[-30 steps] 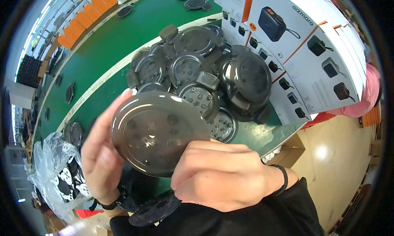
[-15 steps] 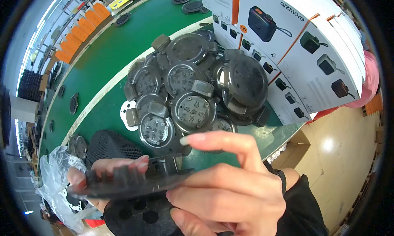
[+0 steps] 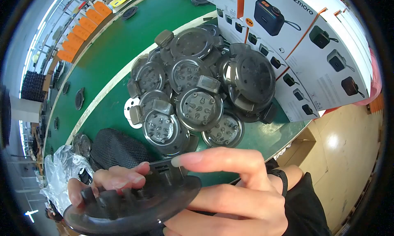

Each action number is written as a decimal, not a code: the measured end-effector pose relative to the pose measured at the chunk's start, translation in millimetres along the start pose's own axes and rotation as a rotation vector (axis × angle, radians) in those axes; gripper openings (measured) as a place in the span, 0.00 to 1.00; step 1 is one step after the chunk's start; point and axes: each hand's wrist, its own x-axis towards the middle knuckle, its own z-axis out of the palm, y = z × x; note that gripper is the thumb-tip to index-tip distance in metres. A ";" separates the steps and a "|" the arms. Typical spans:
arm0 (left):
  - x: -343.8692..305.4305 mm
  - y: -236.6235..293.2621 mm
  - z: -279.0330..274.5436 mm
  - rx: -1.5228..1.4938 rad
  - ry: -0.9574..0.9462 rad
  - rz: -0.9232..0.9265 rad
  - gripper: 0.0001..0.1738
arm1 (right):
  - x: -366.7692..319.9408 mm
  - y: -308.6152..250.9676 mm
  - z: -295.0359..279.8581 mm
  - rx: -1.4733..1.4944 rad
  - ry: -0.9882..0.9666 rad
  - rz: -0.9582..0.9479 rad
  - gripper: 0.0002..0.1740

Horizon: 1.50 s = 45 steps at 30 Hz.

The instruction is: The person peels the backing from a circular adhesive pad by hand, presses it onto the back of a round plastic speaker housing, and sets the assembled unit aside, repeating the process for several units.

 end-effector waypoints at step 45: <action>3.1 -4.7 0.6 -0.079 -0.026 0.080 0.14 | -1.3 -13.2 1.9 0.007 -0.146 -0.007 0.08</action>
